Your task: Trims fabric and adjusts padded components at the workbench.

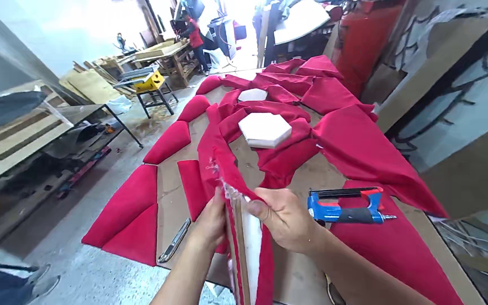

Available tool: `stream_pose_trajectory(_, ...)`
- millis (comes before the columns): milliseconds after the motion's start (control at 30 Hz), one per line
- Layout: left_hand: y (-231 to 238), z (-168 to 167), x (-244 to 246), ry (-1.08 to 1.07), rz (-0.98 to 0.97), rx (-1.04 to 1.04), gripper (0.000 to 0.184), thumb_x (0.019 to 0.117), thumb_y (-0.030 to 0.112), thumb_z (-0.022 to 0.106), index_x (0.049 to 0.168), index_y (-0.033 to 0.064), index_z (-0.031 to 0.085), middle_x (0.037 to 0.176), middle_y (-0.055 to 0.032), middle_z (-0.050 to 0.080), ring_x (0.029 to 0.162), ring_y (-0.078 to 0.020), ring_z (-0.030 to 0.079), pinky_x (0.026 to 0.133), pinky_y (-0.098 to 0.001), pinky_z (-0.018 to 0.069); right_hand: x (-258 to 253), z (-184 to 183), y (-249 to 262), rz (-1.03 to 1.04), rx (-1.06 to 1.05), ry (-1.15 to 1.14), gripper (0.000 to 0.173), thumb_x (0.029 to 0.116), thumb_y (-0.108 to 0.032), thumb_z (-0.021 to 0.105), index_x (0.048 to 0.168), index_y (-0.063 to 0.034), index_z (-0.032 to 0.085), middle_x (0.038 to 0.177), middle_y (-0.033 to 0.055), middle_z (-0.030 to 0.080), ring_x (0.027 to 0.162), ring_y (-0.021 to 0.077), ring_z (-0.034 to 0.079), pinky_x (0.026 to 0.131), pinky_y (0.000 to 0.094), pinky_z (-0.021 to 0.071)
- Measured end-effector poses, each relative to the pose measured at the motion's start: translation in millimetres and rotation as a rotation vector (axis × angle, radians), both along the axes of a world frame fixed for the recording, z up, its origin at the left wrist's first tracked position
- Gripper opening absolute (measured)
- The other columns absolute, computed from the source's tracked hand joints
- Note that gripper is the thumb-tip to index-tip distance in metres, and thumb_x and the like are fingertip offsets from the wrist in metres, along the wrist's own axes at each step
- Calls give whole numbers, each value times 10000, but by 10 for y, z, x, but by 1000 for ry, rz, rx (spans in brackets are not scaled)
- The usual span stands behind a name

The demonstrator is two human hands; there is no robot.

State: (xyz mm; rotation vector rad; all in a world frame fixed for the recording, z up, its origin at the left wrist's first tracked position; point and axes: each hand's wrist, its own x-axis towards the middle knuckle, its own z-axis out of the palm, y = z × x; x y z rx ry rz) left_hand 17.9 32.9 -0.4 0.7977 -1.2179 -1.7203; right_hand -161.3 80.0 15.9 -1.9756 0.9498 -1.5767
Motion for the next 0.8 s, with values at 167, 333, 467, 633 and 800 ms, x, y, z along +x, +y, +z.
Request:
stream_pose_trajectory(167,101,-6,164,-233,21,-588,1064,814,814,588,1555,77,387,1351,-11,655,1202,-85,640,1019,-326,557,69,-56,110,-52,12,-100,459,1104,-395,425,846,-78,635,656,-27,556,615,21,563,564,220,498)
stream_pose_trajectory(333,273,375,394,-380,-21,-788,1231,672,739,809,1570,49,326,1475,-67,542,1285,-102,581,1077,-339,531,106,58,264,137,-2,96,499,1117,-379,392,853,-32,636,748,47,600,755,92,613,688,263,529)
stream_pose_trajectory(467,252,410,564,-348,-225,-782,970,802,534,831,1506,12,417,1353,-64,630,1206,-94,627,1043,-326,551,73,28,383,146,-91,104,441,1111,-311,433,829,-38,632,763,67,633,798,137,646,746,316,548)
stream_pose_trajectory(633,105,219,949,-53,-717,-658,822,914,500,709,1569,113,396,1466,44,576,1309,-27,546,1123,-273,463,12,-564,725,-369,-109,52,392,1080,-286,484,737,-113,563,701,10,601,705,87,620,622,271,523)
stream_pose_trajectory(800,175,-185,1042,-165,-725,-380,611,878,272,710,1419,30,562,1249,-70,705,1100,-126,687,959,-358,584,358,-981,984,-447,345,-108,255,1062,-317,553,1026,-124,715,842,-49,710,735,29,674,649,239,593)
